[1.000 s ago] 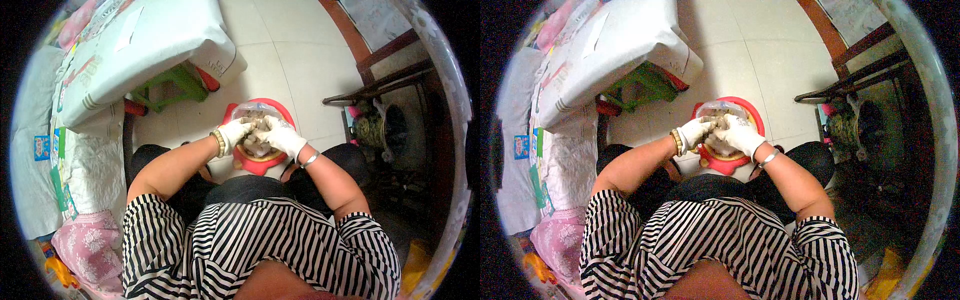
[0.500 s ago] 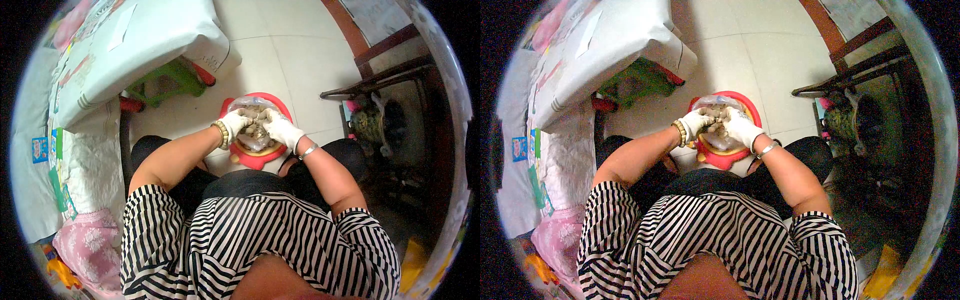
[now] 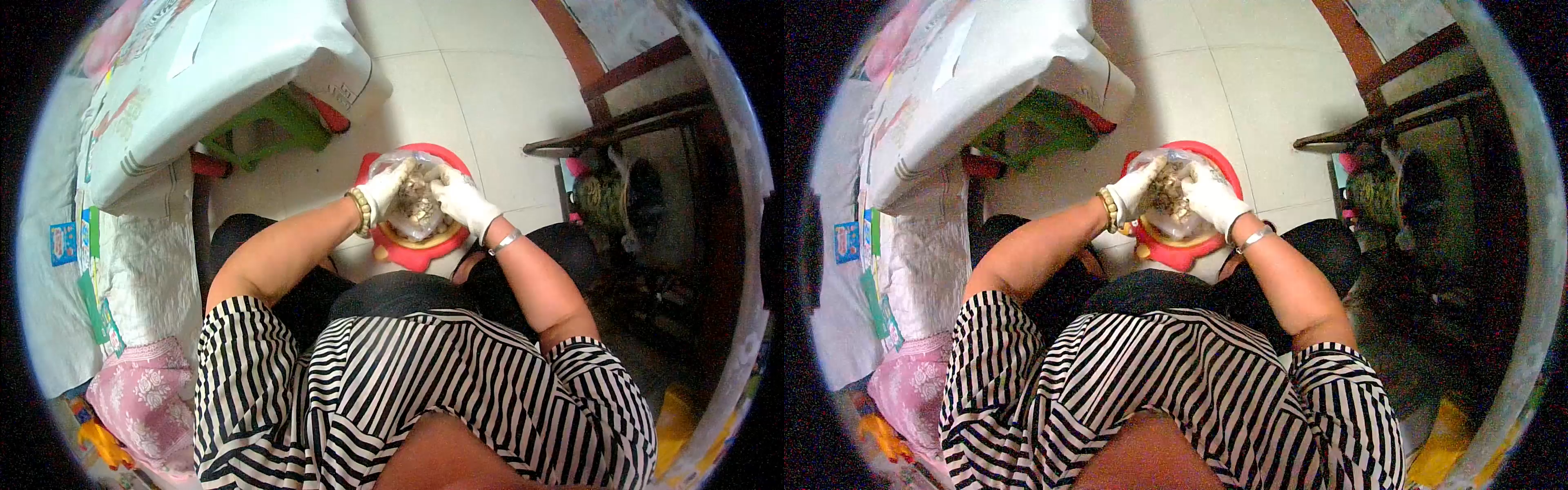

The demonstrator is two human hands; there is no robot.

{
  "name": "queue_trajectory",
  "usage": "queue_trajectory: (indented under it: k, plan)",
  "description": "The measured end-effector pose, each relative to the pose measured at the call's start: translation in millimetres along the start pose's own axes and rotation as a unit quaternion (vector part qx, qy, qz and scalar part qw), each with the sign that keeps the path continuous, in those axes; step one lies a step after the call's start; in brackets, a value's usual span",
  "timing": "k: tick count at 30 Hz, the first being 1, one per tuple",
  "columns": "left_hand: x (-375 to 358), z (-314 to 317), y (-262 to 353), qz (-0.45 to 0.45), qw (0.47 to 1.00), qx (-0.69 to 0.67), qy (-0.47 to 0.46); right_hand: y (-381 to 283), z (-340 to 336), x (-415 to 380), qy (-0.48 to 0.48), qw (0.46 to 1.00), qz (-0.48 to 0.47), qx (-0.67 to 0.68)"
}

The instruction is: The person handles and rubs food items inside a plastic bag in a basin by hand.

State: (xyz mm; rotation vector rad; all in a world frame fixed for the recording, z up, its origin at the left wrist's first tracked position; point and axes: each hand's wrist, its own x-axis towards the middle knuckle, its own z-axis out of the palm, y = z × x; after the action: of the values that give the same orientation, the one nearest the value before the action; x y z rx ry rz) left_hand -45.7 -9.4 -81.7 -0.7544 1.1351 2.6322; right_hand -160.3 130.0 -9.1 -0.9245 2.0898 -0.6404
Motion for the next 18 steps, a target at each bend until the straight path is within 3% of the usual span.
queue_trajectory:
  k: [3, 4, 5, 6, 7, 8, 9, 10, 15, 17, 18]
  plan:
    - [17.8, -24.0, -13.5, 0.012, 1.0, -0.014, 0.021, -2.1, -2.1, 1.7, -0.019, 0.998, 0.017, 0.051]
    - [7.9, -25.0, -6.8, 0.138, 0.924, 0.354, 0.032, 2.2, 0.1, 3.5, -0.011, 0.997, 0.011, 0.081]
    - [0.7, -22.9, -1.2, 0.244, 0.703, 0.667, 0.038, 6.1, 2.6, 5.0, -0.003, 0.994, 0.004, 0.11]
    - [4.8, -24.9, -3.8, 0.245, 0.703, 0.667, 0.038, 1.4, 0.4, 3.8, -0.014, 0.993, 0.021, 0.118]
    - [8.9, -25.1, -8.1, 0.178, 0.87, 0.458, 0.04, -3.3, -1.0, 0.8, -0.014, 0.993, 0.023, 0.118]
    - [14.0, -24.2, -12.7, 0.096, 0.971, 0.215, 0.04, -7.5, -2.9, -2.4, -0.002, 0.997, -0.005, 0.076]
    - [18.6, -22.3, -14.8, 0.009, 0.998, -0.045, 0.036, -9.5, -5.1, -3.6, 0.011, 0.999, -0.033, 0.033]
    - [16.1, -14.5, -12.1, 0.012, 0.995, -0.05, 0.083, 0.2, 0.2, 0.3, 0.011, 0.999, -0.032, 0.033]
    - [3.4, -0.9, 3.9, -0.003, 0.998, 0.023, 0.066, -8.1, 3.4, -2.8, 0.023, 0.988, -0.015, 0.149]
    - [6.2, -6.1, 4.1, -0.011, 0.998, 0.03, 0.061, -5.0, 7.0, -0.9, 0.042, 0.994, -0.025, 0.1]
    - [9.4, -9.0, 0.6, 0.038, 0.991, 0.105, 0.068, -5.7, 6.6, -0.2, 0.059, 0.996, -0.03, 0.054]
